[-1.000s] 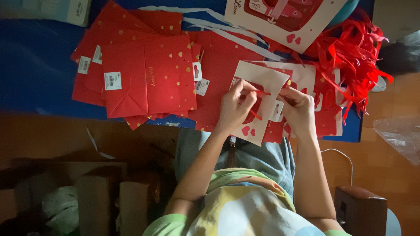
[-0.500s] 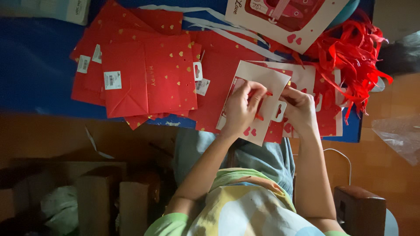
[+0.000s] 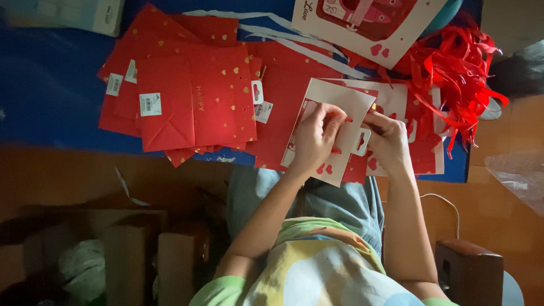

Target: The person folds open red paper gift bags, inserts a white decorative greeting card into each bag, and ties a red ribbon around the bag handles, working through the bags one at a time on their lap.

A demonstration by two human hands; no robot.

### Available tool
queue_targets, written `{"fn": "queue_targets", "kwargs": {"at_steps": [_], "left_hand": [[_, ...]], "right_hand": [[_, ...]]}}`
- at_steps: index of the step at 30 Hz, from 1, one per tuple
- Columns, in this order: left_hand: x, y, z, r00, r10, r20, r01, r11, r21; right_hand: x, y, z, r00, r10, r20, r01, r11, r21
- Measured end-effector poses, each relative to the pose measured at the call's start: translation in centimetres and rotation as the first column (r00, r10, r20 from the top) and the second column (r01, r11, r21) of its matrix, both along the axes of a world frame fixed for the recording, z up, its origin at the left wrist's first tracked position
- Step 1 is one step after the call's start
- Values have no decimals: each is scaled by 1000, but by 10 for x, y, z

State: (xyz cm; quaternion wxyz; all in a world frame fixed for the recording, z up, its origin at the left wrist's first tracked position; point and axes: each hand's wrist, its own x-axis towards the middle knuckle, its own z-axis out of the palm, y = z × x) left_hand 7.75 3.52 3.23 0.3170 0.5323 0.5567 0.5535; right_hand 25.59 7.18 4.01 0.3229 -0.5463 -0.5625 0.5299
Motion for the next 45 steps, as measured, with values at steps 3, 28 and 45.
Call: {"fn": "queue_targets", "kwargs": {"at_steps": [3,28,45], "left_hand": [[-3,1,0,998,7,55,-6,1000,-21],[-2,5,-16,995,6,-95,0,998,65],[-6,0,-6,979,-61,-195,65,998,12]], "right_hand": [[-1,1,-2,999,-1,39,-1,999,40],[-2,-1,-3,988,-10,156,-11,991,133],[-5,-7,-8,987,7,158,-55,953,299]]}}
